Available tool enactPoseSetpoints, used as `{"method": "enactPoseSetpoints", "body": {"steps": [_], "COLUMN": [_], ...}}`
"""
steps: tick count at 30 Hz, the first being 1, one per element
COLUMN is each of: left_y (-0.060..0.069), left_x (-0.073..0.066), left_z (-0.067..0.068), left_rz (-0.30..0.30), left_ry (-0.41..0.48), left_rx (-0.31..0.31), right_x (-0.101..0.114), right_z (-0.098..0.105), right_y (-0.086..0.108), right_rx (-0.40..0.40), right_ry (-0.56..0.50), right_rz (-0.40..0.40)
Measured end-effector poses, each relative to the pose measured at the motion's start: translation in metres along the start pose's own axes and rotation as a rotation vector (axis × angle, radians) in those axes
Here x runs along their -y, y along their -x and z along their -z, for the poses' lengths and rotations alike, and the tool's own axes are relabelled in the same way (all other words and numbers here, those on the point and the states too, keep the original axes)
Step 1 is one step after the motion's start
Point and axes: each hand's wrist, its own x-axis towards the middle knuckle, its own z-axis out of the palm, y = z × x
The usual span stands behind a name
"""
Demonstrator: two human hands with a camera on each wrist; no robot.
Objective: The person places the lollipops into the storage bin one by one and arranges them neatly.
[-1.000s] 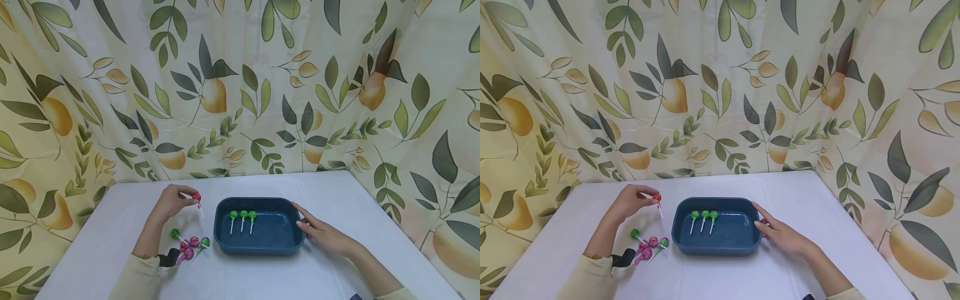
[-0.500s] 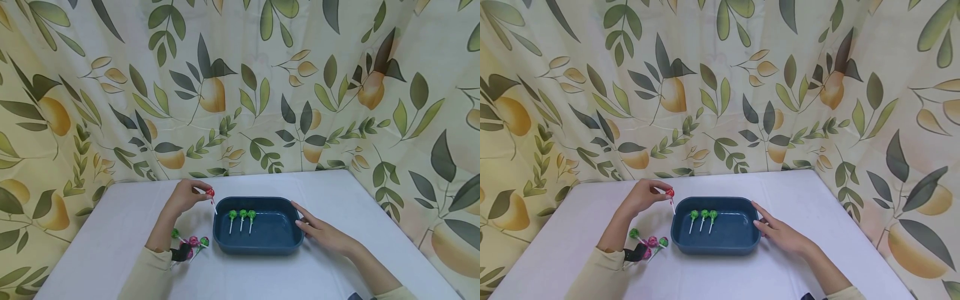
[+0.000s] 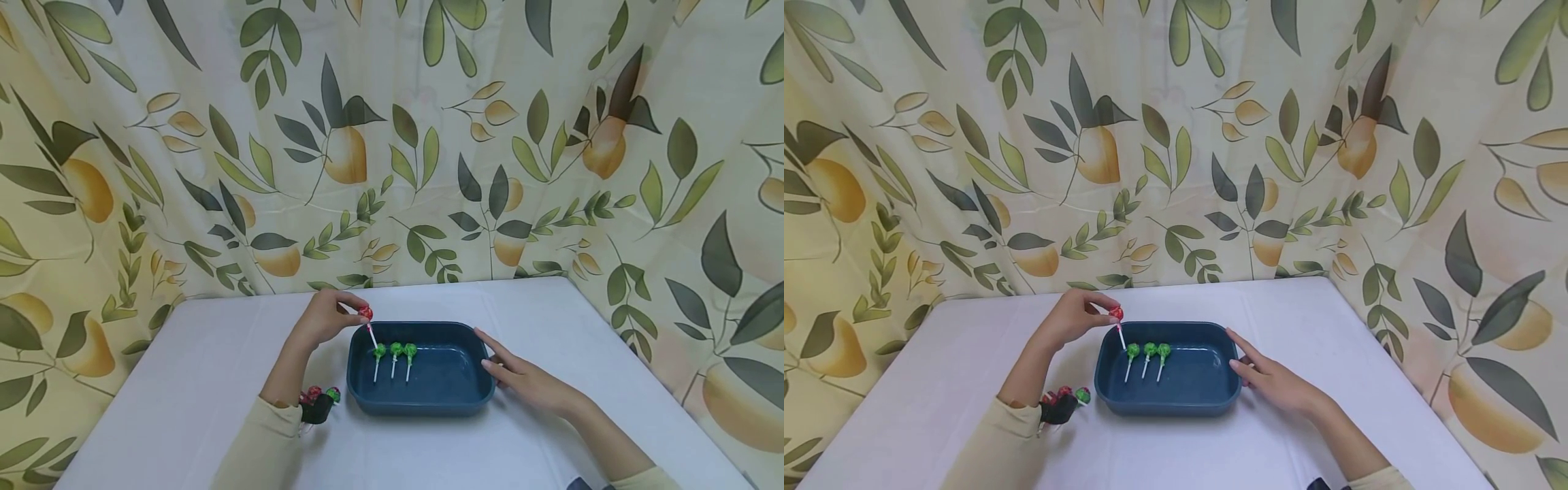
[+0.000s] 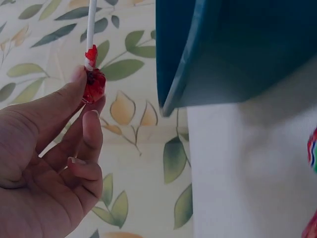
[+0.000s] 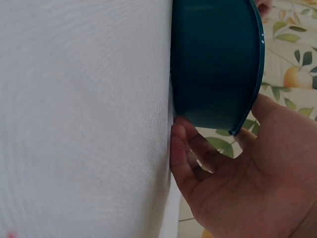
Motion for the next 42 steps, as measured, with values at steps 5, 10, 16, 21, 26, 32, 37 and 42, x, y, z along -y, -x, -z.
{"method": "enactPoseSetpoints", "body": {"steps": [5,10,16,21,26,32,37,42], "left_y": [-0.001,-0.003,-0.006,-0.01,-0.013,-0.013,-0.014,-0.015], "left_x": [-0.007,-0.012,-0.019,-0.02,-0.019,-0.026,-0.032,-0.034], "left_z": [-0.008,-0.019,-0.032,-0.044,-0.057,-0.069,-0.08,-0.091], "left_rz": [0.006,-0.039,-0.065,-0.08,-0.093,-0.092,-0.096,-0.083], "left_ry": [0.0,0.006,0.007,-0.003,0.009,0.022,0.016,0.005], "left_rx": [0.015,0.032,0.063,0.089,0.124,0.144,0.146,0.122], "right_x": [-0.001,0.0,-0.001,0.0,0.0,0.0,0.001,0.002], "right_z": [0.0,0.001,0.0,0.0,0.0,0.0,0.0,0.0], "right_y": [0.0,0.001,0.0,-0.001,0.0,0.0,0.0,0.0], "right_rx": [-0.002,-0.006,-0.001,-0.006,-0.004,0.0,-0.004,-0.005], "right_ry": [-0.005,-0.005,-0.007,0.006,0.006,-0.004,0.002,0.002], "right_rz": [-0.002,-0.003,-0.007,-0.014,-0.014,-0.02,-0.029,-0.031]}}
